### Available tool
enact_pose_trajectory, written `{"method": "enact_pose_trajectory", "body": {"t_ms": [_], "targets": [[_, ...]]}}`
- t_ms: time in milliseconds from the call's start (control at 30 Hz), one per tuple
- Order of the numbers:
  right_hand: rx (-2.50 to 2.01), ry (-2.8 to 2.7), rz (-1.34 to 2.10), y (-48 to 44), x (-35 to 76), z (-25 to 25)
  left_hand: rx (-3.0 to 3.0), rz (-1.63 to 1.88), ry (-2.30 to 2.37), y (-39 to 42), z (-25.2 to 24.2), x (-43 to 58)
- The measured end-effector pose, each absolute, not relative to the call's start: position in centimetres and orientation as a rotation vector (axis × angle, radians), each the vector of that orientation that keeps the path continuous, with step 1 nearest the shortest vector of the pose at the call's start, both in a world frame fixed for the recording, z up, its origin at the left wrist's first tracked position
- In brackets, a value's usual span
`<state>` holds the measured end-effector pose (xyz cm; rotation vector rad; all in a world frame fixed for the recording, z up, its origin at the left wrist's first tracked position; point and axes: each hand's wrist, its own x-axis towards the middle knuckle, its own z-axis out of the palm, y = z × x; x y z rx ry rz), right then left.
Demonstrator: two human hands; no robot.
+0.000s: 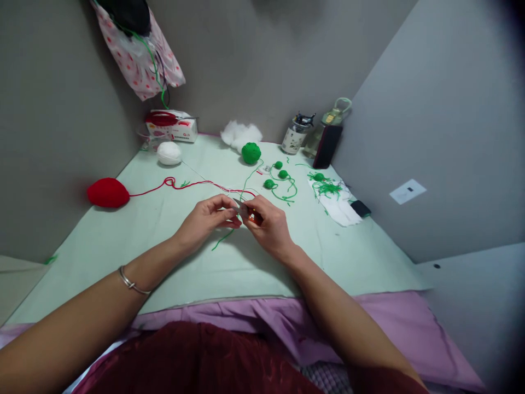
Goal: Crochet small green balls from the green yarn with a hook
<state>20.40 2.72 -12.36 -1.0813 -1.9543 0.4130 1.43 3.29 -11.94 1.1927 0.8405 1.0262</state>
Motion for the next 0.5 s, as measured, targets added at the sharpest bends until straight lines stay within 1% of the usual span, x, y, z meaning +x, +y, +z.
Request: {"method": "enact_pose_trajectory", "body": {"t_ms": [67, 133, 300, 500], "targets": [[-1.089, -1.914, 0.468, 2.7, 20.4, -12.1, 1.176, 0.994, 0.844, 3.6, -11.9, 1.2], [-1.098, -1.816, 0.615, 2.6, 20.4, -11.6, 1.157, 0.997, 0.845, 3.7, -11.9, 1.1], [-1.113, -1.527, 1.205, 2.3, 21.1, -9.7, 1.084, 1.078, 0.841, 3.6, -11.4, 1.0], [-1.035, -1.517, 1.434, 2.2, 21.2, -9.1, 1.028, 1.142, 0.8, 3.5, -11.0, 1.2]]}}
